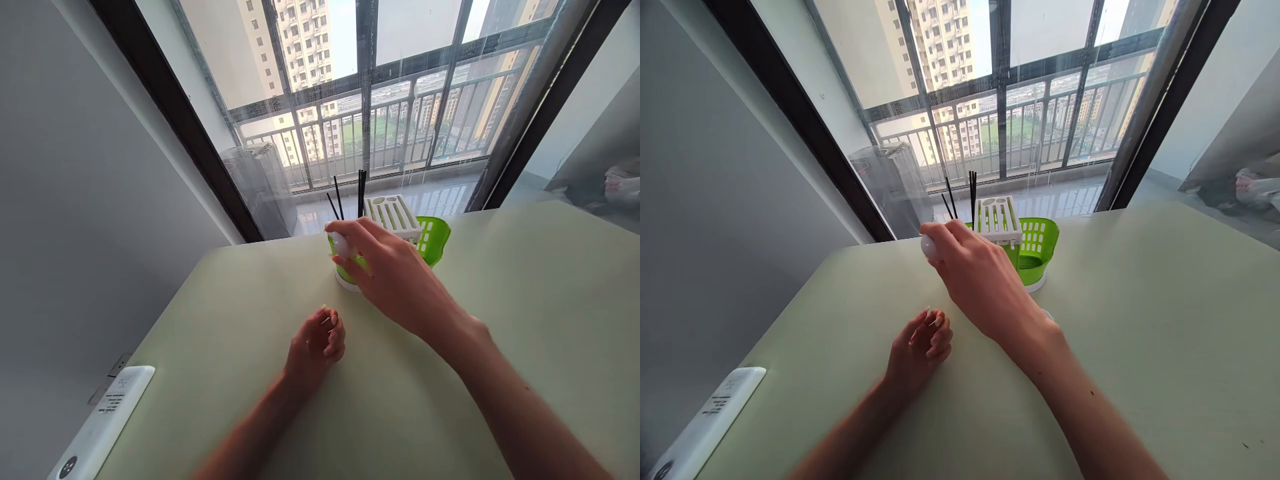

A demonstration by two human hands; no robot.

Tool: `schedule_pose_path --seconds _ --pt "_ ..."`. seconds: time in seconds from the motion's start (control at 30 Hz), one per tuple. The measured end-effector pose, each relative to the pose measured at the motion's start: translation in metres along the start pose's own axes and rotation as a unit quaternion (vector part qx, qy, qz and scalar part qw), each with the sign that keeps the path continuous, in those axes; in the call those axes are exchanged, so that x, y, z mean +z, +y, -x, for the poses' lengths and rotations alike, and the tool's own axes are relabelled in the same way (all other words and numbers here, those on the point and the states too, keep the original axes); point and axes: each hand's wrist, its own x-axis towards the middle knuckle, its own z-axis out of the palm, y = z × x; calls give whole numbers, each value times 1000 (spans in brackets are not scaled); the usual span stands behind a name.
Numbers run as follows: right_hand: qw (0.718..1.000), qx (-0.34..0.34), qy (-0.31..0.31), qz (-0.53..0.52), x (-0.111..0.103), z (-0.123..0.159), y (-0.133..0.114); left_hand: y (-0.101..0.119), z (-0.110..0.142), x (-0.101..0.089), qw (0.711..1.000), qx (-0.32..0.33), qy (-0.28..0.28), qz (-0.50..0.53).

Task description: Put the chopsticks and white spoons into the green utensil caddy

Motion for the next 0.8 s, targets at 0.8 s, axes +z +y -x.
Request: schedule_pose_path --seconds 0.8 --pt "989 91 -95 62 32 -2 23 -6 -2 -1 997 2 -17 75"
